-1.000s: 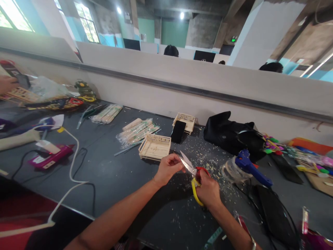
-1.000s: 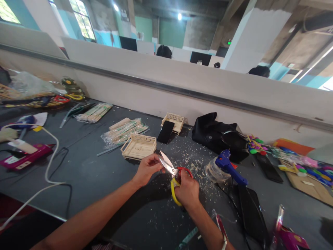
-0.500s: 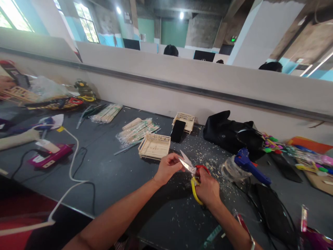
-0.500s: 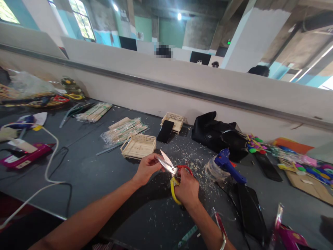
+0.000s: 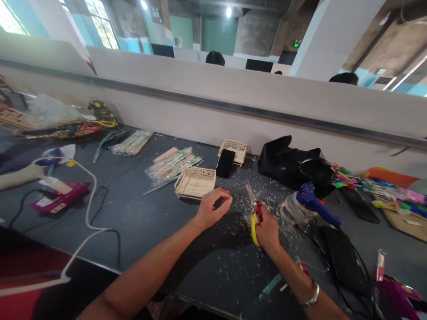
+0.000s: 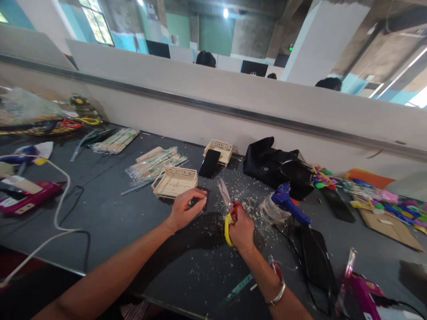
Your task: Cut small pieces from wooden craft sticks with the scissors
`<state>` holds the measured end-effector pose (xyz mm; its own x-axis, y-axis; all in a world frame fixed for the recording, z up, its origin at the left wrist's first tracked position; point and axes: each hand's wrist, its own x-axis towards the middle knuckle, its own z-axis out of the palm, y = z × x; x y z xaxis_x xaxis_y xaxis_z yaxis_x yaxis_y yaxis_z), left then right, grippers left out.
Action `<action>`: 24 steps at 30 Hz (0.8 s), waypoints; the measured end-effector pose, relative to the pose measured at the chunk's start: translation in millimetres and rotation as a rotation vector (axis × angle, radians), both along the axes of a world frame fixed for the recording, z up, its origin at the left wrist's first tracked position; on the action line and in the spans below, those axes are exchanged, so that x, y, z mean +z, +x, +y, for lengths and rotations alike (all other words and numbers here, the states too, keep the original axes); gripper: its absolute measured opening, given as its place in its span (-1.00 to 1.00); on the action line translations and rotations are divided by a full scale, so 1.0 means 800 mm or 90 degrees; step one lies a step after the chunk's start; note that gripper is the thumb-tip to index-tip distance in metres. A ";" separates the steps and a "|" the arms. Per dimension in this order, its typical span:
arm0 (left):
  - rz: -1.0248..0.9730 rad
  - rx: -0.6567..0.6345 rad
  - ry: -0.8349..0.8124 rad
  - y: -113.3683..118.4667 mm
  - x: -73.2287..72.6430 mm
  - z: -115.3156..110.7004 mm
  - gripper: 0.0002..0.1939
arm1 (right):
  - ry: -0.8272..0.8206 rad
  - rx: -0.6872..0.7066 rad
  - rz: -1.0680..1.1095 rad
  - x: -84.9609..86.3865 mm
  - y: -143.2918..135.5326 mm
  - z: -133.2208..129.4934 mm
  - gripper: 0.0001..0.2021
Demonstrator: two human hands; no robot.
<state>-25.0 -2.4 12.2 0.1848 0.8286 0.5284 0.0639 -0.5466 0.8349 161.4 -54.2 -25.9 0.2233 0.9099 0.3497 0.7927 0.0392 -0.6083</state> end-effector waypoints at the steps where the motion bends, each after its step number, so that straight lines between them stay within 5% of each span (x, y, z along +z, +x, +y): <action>1: 0.026 0.027 0.043 -0.002 0.002 0.001 -0.93 | 0.007 -0.007 0.029 0.001 0.002 0.002 -0.77; 7: 0.162 0.229 0.194 -0.019 0.014 0.018 -0.88 | 0.024 -0.031 0.156 0.003 0.005 0.010 -0.72; 12: 0.374 0.375 0.188 -0.041 0.019 0.043 -0.87 | 0.017 -0.043 0.188 0.005 0.004 0.011 -0.74; 19: 0.606 0.453 0.100 -0.047 0.012 0.050 -0.84 | 0.004 -0.050 0.190 0.004 0.002 0.013 -0.70; 24: 0.559 0.435 0.092 -0.052 0.022 0.050 -0.83 | -0.006 -0.053 0.196 0.004 0.002 0.013 -0.71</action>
